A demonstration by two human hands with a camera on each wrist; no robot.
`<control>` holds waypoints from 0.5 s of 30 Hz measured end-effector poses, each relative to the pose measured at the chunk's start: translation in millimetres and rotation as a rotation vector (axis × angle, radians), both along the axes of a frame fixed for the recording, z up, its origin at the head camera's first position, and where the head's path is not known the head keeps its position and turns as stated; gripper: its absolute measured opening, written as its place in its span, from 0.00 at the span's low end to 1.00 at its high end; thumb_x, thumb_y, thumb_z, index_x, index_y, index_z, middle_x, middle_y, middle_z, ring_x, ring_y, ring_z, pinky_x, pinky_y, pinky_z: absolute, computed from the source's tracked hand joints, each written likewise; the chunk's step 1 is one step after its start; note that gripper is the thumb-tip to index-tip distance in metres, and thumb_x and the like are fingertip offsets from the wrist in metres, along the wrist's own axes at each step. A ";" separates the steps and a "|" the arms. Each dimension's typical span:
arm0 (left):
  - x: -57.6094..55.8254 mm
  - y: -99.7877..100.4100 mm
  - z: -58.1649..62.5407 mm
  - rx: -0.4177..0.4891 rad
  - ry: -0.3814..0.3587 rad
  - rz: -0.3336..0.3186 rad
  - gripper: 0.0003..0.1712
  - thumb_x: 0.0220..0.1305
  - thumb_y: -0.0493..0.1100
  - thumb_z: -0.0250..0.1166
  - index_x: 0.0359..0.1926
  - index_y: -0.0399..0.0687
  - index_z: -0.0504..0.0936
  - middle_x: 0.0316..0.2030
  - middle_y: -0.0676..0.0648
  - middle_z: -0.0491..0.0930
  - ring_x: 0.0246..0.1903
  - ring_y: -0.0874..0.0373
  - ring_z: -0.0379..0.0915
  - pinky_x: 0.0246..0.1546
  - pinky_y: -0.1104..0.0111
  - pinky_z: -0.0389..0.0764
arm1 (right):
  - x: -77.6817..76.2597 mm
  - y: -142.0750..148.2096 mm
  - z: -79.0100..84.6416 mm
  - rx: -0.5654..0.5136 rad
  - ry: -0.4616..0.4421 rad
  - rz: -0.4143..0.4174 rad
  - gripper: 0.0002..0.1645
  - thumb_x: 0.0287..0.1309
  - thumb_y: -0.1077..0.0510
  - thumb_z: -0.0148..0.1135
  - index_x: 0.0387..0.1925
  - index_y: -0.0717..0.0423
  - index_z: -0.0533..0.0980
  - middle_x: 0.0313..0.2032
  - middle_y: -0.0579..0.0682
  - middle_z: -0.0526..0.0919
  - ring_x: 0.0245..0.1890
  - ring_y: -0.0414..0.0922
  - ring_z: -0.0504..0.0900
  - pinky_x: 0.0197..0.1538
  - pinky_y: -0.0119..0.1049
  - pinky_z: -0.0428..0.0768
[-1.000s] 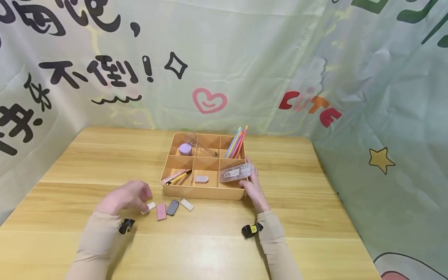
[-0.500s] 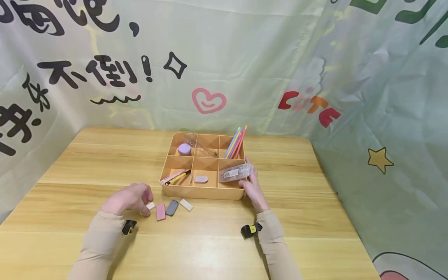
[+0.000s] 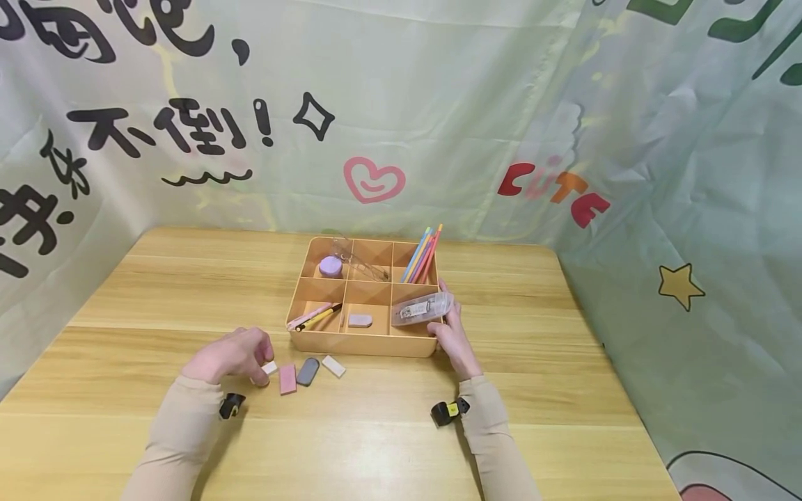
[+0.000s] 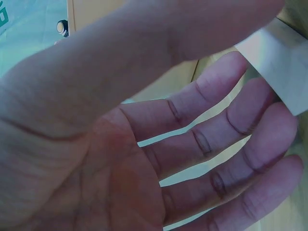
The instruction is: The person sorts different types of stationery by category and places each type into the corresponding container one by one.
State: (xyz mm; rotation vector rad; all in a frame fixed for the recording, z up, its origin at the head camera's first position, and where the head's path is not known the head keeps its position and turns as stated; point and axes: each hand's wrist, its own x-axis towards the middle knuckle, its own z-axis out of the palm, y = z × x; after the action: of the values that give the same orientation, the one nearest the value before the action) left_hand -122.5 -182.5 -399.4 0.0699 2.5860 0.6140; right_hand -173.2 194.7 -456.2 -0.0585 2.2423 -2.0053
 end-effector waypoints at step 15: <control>-0.5 -1.0 -1.5 0.001 -0.015 0.013 0.19 0.38 0.30 0.77 0.33 0.44 0.80 0.35 0.44 0.74 0.34 0.52 0.69 0.33 0.65 0.72 | -0.2 0.4 0.5 -0.003 -0.004 0.005 0.62 0.50 0.78 0.44 0.81 0.38 0.39 0.79 0.57 0.40 0.75 0.53 0.45 0.74 0.50 0.48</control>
State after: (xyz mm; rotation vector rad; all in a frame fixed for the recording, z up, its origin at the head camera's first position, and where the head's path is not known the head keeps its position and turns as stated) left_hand -123.0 -183.5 -400.9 0.0486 2.5737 0.6189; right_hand -173.4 195.1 -455.7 -0.0605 2.2345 -2.0044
